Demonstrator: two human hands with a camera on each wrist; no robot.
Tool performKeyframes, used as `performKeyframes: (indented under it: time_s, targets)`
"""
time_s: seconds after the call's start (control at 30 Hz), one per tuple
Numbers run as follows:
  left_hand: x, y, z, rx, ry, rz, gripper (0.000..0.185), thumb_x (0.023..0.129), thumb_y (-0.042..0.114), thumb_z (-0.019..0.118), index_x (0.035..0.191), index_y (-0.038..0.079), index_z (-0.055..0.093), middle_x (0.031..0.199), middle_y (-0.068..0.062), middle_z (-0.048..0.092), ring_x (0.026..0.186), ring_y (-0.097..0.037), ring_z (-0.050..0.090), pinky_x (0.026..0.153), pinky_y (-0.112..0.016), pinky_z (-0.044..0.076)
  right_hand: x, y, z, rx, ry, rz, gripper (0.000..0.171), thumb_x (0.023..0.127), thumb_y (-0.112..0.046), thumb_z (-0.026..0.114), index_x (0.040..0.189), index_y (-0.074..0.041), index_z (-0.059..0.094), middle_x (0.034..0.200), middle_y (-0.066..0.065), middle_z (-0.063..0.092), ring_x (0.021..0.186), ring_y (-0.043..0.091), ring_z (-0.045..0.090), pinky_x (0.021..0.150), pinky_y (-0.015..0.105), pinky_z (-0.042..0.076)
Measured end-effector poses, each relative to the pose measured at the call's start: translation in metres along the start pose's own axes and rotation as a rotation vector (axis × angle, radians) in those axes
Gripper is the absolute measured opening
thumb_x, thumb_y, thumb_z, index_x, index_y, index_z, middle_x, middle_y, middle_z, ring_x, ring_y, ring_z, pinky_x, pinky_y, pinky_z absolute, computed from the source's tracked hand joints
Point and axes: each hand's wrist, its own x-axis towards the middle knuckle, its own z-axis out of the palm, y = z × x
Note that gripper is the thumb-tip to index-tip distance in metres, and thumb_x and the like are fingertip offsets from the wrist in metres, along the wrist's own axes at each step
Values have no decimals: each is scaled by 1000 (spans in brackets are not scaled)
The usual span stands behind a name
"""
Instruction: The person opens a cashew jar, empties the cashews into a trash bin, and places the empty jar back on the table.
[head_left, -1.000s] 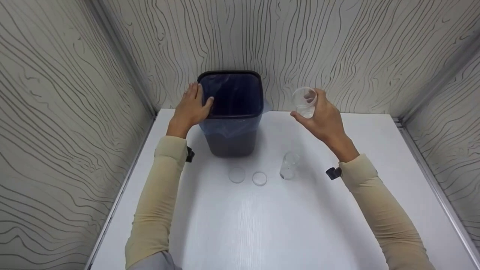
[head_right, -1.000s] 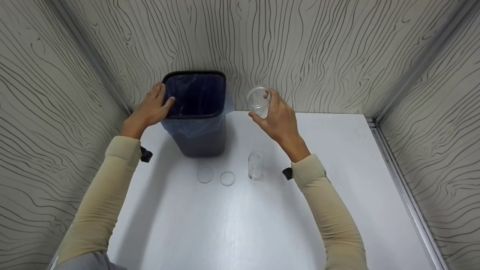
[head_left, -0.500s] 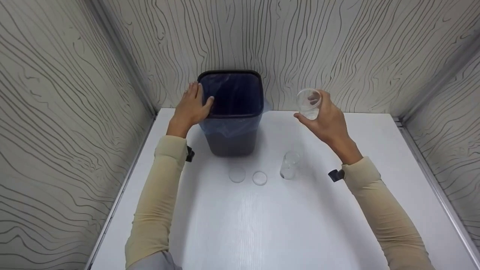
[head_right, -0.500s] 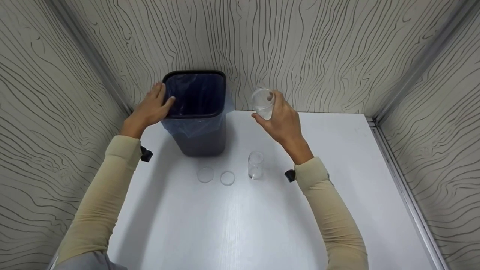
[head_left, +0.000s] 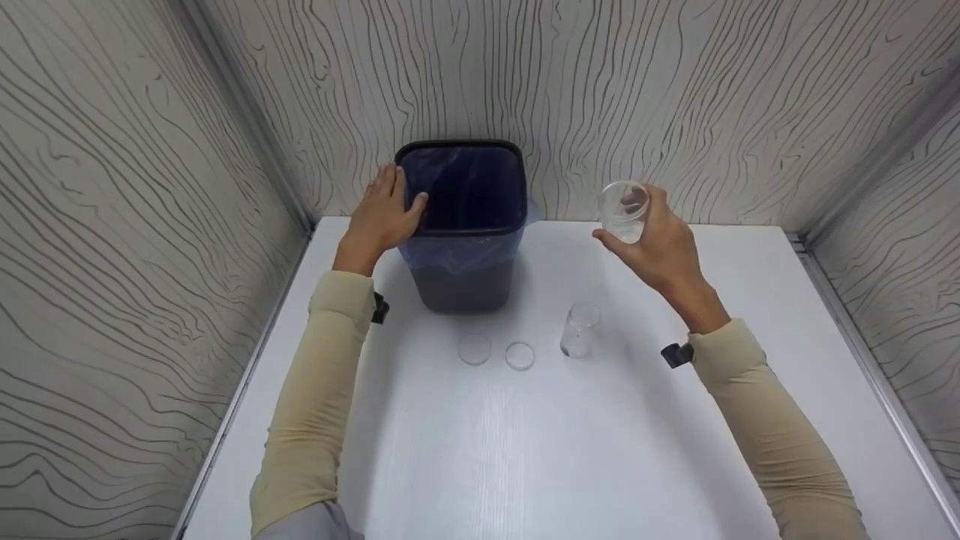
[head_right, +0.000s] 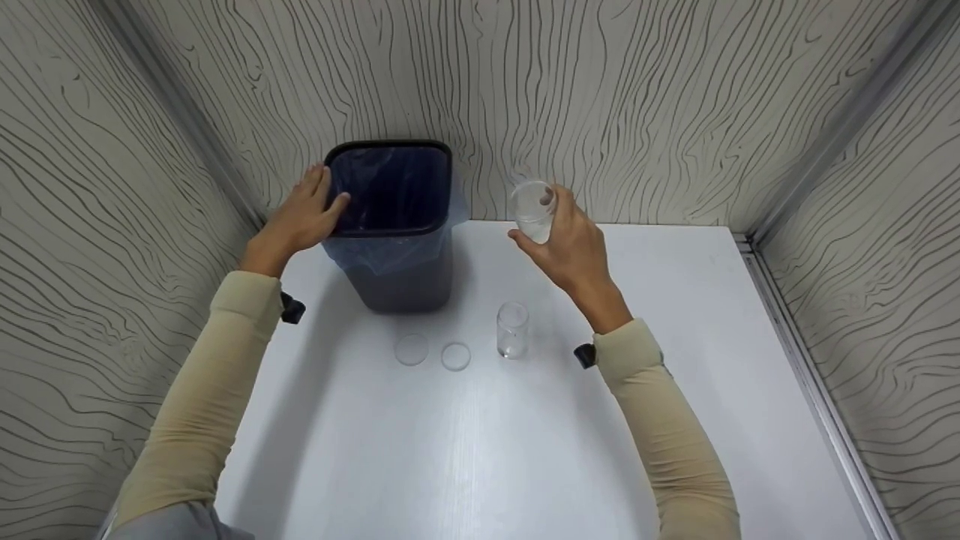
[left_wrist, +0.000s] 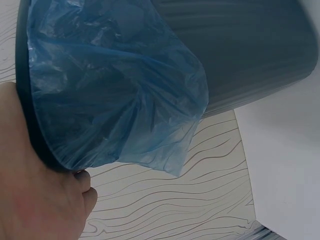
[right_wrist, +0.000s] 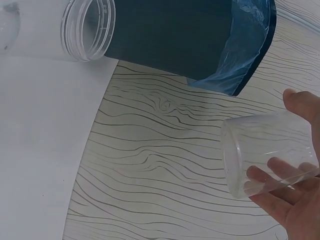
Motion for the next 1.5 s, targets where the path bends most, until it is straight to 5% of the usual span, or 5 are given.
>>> performKeyframes:
  time_s: [1.5]
  targets:
    - [-1, -1, 0, -26, 11, 19, 80, 115, 53, 26, 170, 0, 2, 180, -17, -6, 168, -33, -6, 138, -48, 1, -26, 18, 5, 65, -19, 136, 87, 91, -42, 86, 152, -2, 39, 137, 24, 67, 119, 50, 68, 97, 66, 57]
